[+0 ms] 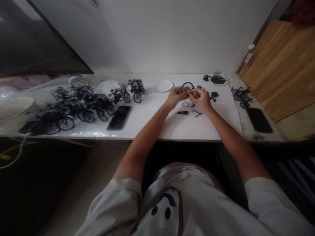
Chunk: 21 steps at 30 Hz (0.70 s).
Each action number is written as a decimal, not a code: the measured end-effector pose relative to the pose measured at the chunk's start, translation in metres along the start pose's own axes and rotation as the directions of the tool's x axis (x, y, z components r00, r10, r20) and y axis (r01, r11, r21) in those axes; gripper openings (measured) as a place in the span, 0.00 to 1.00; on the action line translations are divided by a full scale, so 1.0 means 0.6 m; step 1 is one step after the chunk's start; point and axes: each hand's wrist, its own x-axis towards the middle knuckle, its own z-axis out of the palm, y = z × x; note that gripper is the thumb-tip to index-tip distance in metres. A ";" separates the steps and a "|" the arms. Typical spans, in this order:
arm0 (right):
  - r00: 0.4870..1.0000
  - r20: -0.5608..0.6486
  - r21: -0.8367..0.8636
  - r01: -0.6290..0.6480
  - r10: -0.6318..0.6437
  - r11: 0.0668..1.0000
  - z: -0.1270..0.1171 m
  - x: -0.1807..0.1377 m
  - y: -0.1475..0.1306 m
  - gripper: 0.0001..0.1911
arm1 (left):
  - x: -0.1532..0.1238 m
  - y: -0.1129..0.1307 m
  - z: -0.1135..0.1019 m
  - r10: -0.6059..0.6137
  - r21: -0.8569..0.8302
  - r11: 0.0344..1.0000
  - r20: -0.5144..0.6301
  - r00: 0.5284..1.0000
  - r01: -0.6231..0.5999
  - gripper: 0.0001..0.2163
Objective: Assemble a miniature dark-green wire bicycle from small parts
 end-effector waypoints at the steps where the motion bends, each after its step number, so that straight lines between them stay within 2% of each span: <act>1: 1.000 0.004 -0.002 -0.003 0.003 1.000 0.000 0.000 0.000 0.09 | 0.001 -0.001 0.000 0.003 0.009 1.000 -0.003 1.000 -0.003 0.23; 14: 0.999 0.040 0.031 0.026 -0.027 0.999 0.000 -0.002 0.007 0.07 | 0.005 0.005 0.000 0.045 -0.034 0.998 -0.096 0.994 -0.049 0.24; 21: 0.999 0.043 0.017 0.023 -0.024 1.000 0.000 -0.001 0.004 0.05 | 0.005 0.001 -0.004 0.044 -0.021 0.999 -0.079 0.996 -0.046 0.22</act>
